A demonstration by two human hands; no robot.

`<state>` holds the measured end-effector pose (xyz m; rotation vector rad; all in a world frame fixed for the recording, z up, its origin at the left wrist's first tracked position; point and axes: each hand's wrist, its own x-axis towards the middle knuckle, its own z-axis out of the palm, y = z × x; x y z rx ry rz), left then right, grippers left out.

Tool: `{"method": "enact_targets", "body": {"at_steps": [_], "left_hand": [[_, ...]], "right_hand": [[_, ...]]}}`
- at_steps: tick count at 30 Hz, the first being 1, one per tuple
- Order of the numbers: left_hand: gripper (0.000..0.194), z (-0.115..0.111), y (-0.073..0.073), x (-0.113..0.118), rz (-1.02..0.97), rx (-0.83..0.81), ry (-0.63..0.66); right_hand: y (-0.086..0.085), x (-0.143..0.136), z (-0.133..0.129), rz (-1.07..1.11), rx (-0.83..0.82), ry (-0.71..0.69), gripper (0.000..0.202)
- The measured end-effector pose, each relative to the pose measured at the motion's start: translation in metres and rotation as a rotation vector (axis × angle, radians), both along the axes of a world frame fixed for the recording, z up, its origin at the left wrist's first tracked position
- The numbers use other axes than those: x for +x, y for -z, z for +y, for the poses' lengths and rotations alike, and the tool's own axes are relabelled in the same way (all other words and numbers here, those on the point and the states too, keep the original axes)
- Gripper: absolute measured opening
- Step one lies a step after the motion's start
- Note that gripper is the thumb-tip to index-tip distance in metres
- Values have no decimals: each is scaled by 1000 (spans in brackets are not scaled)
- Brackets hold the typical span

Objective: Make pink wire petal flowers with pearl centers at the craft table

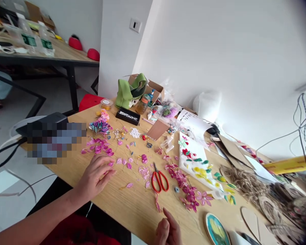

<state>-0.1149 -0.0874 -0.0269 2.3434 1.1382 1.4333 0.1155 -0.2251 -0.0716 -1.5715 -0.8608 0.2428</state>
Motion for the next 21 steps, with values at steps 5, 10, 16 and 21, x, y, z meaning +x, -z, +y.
{"method": "enact_targets", "body": {"at_steps": [5,10,16,21], "left_hand": [[7,-7,3,5,113,1,30],[9,-18,7,21,219,-66,111],[13,-18,8,31,262,-104,120],[9,-17,12,32,291,-122,121]], "right_hand": [[-10,-1,-3,18,-31,39,48],[-15,-2,-2,34,-51,108,42],[-19,28,0,-135,-115,185,39],[-27,42,3,-257,-32,98,32]]}}
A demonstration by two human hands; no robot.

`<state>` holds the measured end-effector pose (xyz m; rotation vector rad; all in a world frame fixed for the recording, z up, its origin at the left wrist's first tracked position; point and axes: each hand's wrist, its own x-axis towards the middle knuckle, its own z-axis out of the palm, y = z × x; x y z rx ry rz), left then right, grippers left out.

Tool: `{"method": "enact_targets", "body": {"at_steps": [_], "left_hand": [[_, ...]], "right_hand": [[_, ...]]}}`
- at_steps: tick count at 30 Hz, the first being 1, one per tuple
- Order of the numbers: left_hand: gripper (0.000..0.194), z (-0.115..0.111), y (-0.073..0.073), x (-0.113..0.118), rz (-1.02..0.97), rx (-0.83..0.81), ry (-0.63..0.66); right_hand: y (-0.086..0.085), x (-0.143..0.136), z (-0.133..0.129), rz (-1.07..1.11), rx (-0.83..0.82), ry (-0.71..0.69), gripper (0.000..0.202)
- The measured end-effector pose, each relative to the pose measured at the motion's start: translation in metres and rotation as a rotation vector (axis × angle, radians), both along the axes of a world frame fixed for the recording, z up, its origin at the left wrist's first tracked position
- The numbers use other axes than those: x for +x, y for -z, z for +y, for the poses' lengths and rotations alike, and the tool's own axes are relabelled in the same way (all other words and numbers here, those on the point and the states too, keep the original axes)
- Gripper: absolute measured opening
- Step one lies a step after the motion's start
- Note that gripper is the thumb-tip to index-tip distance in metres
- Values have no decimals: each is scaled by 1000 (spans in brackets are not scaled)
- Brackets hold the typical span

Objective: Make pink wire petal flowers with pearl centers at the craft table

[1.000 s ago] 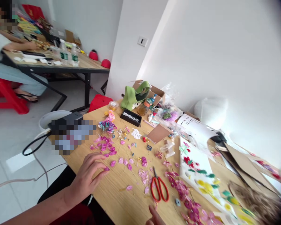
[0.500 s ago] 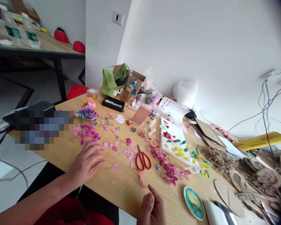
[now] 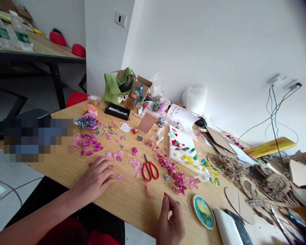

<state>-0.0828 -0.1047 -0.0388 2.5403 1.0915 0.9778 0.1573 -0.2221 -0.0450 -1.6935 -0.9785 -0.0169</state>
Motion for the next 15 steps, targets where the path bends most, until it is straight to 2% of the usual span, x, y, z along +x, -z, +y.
{"method": "enact_targets", "body": {"at_steps": [7,15], "left_hand": [[9,-6,-3,7,51,-45,-12],[17,-6,4,12,107,-26,-30]], "right_hand": [[-3,-23,10,29,53,-55,30],[3,-24,14,29,80,-94,29]]}}
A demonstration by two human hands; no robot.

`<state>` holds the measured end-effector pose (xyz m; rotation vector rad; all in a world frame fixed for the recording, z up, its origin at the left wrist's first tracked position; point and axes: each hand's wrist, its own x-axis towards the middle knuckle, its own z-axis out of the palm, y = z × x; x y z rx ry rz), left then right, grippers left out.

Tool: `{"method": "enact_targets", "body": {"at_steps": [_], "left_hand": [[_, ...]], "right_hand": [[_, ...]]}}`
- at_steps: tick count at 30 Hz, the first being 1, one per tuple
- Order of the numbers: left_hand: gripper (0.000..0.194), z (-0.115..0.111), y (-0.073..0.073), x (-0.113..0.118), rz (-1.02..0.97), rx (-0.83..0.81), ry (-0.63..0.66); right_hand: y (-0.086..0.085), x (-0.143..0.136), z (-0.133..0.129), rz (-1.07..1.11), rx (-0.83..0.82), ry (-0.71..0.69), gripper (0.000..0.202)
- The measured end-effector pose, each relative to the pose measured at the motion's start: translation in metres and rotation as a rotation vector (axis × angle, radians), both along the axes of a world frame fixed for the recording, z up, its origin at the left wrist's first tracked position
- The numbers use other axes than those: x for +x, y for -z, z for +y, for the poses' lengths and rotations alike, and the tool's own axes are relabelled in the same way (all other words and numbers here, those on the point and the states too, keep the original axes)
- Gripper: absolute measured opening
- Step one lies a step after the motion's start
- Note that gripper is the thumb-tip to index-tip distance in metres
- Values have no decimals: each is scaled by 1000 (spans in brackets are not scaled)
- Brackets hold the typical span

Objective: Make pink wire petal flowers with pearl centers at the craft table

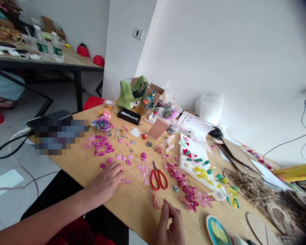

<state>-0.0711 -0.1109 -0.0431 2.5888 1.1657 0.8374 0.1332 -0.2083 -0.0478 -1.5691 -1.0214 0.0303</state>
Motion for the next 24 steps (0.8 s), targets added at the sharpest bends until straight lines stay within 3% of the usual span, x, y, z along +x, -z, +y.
{"method": "enact_targets", "body": {"at_steps": [6,10,12,14,17,21,24], "left_hand": [[22,0,1,-2,-127,-43,14],[17,8,-12,-7,-419,-342,23],[17,13,-23,-8,-588,-611,48],[20,18,-34,-9,-740,-884,62],[26,22,-47,-6,-897,-1119,84],[27,22,-48,1,-987,-1234,107],[29,25,-47,6,-994,-1244,89]], "right_hand": [[0,-7,2,31,58,-26,25],[-22,-5,11,73,60,-119,20],[-43,1,24,61,-53,-258,22],[-66,5,43,44,-235,-512,25],[-91,4,77,123,-411,-770,34],[-95,-9,111,206,-535,-1004,40],[-86,-15,120,179,-597,-1028,40]]}}
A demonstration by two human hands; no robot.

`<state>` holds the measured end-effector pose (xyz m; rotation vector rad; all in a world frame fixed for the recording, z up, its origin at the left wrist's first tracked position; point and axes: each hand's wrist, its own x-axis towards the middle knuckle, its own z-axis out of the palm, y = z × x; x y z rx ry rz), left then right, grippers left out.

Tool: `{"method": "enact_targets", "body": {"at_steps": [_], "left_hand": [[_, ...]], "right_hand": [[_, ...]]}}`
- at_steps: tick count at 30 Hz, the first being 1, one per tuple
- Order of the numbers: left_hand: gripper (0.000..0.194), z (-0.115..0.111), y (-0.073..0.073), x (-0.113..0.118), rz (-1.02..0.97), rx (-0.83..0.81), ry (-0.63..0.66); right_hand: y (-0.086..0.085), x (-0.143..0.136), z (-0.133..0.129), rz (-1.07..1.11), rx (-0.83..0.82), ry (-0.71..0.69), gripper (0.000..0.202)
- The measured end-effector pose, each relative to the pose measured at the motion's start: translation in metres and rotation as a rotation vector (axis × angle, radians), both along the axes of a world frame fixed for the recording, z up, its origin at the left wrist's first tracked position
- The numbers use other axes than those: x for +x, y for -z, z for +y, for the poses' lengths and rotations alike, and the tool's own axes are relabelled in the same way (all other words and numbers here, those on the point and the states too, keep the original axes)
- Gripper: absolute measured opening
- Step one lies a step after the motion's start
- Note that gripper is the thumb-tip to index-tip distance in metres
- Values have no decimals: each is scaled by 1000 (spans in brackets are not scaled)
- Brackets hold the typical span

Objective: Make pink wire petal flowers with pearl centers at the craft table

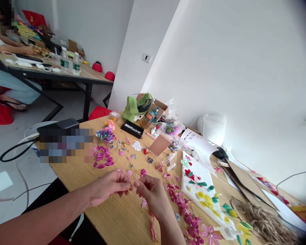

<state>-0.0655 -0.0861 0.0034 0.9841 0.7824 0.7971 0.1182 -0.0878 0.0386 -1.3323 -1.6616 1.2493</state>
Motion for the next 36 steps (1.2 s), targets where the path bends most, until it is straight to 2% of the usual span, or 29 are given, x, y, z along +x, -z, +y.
{"method": "enact_targets", "body": {"at_steps": [4,9,14,16,18,20,22,25,28,31,34,36], "left_hand": [[35,6,-6,9,76,43,-22],[33,15,-9,27,226,195,-53],[23,29,-8,39,185,314,-84],[24,36,-12,42,194,309,-91],[24,44,-18,44,216,270,-89],[25,52,-22,45,214,204,-71],[25,57,-22,46,180,138,-35],[26,59,-14,47,133,46,23],[28,58,-4,46,87,-33,68],[30,56,-1,44,69,-32,99],[28,57,-2,41,137,63,76],[25,56,-5,40,218,203,41]], "right_hand": [[8,5,3,-14,-2,104,41],[13,12,8,71,14,257,44],[16,18,11,26,72,335,43],[15,24,11,-53,181,360,39],[15,30,11,-179,403,362,32],[17,35,10,-333,663,304,39],[19,37,9,-479,853,218,44],[23,38,8,-617,982,143,43],[25,36,6,-647,1019,96,32],[25,34,5,-630,991,75,22],[27,31,5,-543,921,115,18],[29,29,7,-449,848,172,15]]}}
